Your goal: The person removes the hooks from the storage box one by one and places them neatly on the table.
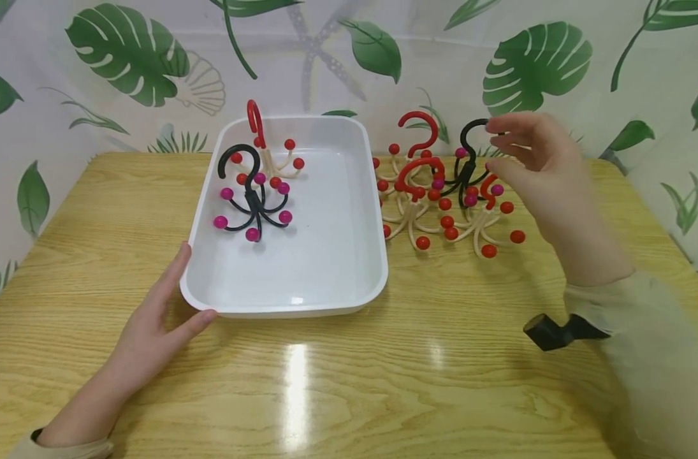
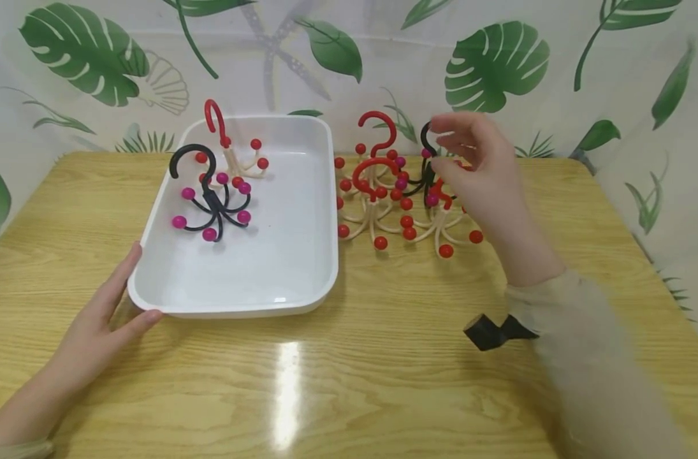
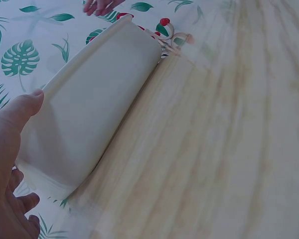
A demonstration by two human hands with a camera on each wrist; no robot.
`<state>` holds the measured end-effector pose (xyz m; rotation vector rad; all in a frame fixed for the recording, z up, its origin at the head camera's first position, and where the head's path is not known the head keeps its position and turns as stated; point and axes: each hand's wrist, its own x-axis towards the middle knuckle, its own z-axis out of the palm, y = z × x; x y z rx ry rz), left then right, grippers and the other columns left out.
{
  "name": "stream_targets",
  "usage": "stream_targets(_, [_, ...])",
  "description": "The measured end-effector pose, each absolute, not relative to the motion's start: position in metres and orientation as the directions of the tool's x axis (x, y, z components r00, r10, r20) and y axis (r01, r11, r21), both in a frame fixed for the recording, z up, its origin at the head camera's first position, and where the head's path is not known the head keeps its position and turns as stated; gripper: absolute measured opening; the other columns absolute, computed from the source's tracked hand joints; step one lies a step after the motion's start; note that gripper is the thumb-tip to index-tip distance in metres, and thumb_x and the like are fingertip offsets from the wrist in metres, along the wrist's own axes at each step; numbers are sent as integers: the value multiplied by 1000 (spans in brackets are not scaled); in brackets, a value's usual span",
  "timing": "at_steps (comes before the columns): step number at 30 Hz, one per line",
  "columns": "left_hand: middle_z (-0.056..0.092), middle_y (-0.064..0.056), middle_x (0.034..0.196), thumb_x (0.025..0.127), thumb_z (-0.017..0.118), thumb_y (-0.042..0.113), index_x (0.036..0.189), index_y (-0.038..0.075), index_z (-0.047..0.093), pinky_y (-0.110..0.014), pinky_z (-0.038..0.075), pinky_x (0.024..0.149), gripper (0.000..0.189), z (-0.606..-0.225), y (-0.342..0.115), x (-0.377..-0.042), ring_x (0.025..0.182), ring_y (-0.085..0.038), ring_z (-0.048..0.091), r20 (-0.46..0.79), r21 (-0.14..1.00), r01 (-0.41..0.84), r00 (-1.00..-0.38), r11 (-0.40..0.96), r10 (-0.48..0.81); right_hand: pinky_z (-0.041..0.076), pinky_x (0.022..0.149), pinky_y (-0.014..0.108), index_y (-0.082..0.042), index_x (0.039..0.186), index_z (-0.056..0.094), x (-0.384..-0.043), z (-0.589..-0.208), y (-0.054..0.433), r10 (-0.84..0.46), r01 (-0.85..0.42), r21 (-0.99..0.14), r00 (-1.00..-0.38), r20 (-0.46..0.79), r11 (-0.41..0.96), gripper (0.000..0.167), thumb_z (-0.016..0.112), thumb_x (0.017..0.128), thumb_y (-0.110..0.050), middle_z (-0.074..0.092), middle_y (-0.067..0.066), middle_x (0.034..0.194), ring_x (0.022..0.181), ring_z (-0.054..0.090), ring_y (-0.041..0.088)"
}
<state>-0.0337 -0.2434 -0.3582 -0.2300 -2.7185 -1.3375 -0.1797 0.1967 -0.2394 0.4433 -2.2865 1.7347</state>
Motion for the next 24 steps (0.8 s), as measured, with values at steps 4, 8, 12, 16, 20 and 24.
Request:
stream_targets(4, [12,9,158,87,72,18,152,37,13,-54,12,113,91,-358,-243,-34,143,-25,12,157,781,183,-983,598,95,41,99,25,-7,122,58,-181,-232,166,-175,-419,-857,-907,383,299,35,60,89,4,54,6,124,112,49,22])
stream_targets(8, [12,9,158,86,72,18,152,38,13,-57,12,112,91,-358,-243,-34,143,-25,12,151,783,177,-984,596,93,43,98,28,-3,122,57,-187,-231,136,-252,-471,-829,-878,407,303,33,62,90,0,57,7,121,109,51,20])
stream_targets(12, [12,9,158,86,72,18,152,38,13,-60,12,111,91,-358,-243,-35,143,-25,11,148,786,172,-985,594,89,44,97,29,0,121,57,-195,-236,108,-330,-491,-832,-854,401,260,31,62,90,-1,58,8,118,108,53,19])
stream_targets(16, [12,9,158,86,73,17,152,38,13,-57,12,112,91,-359,-243,-34,144,-23,11,149,787,172,-985,592,87,44,96,26,-3,122,56,-204,-242,81,-387,-454,-849,-859,335,272,32,63,91,-5,58,4,119,107,54,16])
stream_targets(20, [13,9,158,86,73,16,152,38,13,-54,12,113,92,-359,-242,-33,143,-22,11,152,788,173,-985,592,85,45,93,22,-7,124,56,-211,-247,54,-427,-416,-858,-863,268,302,33,64,91,-9,58,1,121,108,55,15])
stream_targets(24, [12,6,158,87,72,16,152,38,13,-60,12,111,91,-358,-242,-33,143,-26,11,148,791,168,-986,588,82,48,90,22,-9,127,55,-217,-251,30,-476,-373,-879,-856,204,295,36,65,92,-12,58,0,122,110,54,14])
